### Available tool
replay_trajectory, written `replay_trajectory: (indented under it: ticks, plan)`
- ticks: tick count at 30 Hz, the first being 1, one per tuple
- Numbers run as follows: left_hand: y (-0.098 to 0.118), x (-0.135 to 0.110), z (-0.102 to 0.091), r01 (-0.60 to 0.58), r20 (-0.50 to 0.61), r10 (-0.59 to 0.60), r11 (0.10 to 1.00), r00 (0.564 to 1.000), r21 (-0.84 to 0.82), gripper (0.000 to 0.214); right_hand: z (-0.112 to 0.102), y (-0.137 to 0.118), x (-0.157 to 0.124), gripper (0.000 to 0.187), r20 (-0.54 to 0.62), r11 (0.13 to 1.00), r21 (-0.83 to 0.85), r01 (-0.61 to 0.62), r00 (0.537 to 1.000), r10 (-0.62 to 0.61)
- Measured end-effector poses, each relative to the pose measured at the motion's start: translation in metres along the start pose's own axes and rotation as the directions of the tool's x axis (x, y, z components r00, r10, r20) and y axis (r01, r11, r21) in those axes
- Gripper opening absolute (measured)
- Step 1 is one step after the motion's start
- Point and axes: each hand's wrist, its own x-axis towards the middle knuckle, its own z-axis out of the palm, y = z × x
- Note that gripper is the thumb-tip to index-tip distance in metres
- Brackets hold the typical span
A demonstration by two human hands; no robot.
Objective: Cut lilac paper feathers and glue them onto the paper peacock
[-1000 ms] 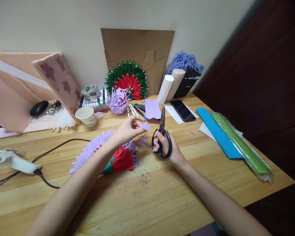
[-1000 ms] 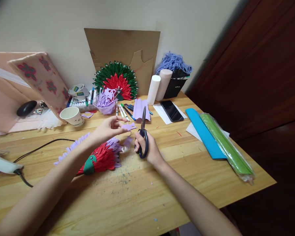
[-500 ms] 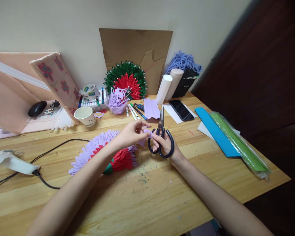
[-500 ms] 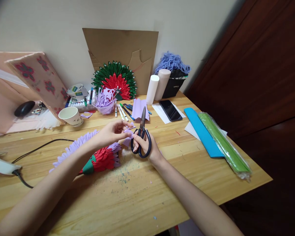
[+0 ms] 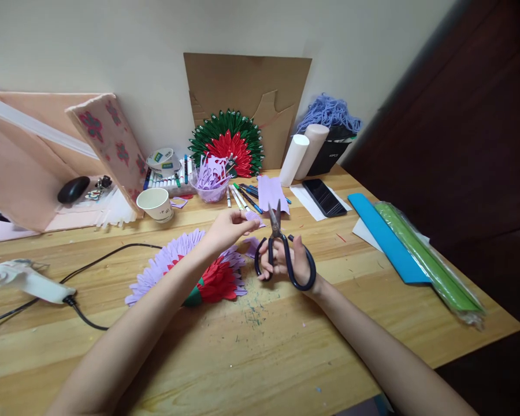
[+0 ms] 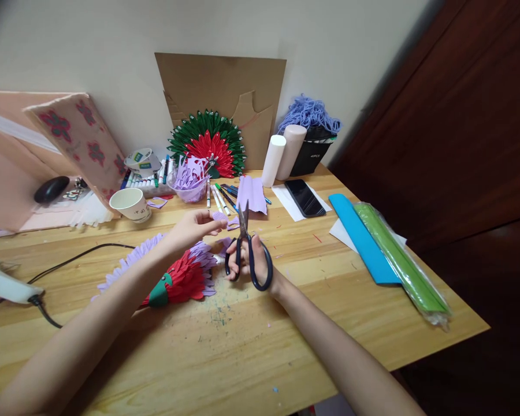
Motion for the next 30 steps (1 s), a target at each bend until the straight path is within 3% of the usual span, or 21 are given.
replay_trajectory:
  ticks: [7, 13, 30]
  plan:
    - [0.003, 0.002, -0.006, -0.001, -0.062, 0.003, 1.0, 0.998, 0.027, 0.023, 0.004, 0.014, -0.007, 0.072, 0.08, 0.994, -0.1, -0.036, 0.996, 0.045]
    - [-0.003, 0.003, -0.003, -0.009, -0.048, 0.012, 0.998, 0.999, 0.067, 0.024, 0.008, 0.006, -0.011, 0.072, 0.068, 0.979, -0.202, -0.011, 0.997, 0.026]
    - [-0.003, 0.003, -0.003, -0.005, -0.044, 0.01, 0.994, 0.999, 0.109, 0.023, 0.005, 0.01, -0.008, 0.072, 0.05, 0.982, -0.189, -0.028, 0.998, 0.038]
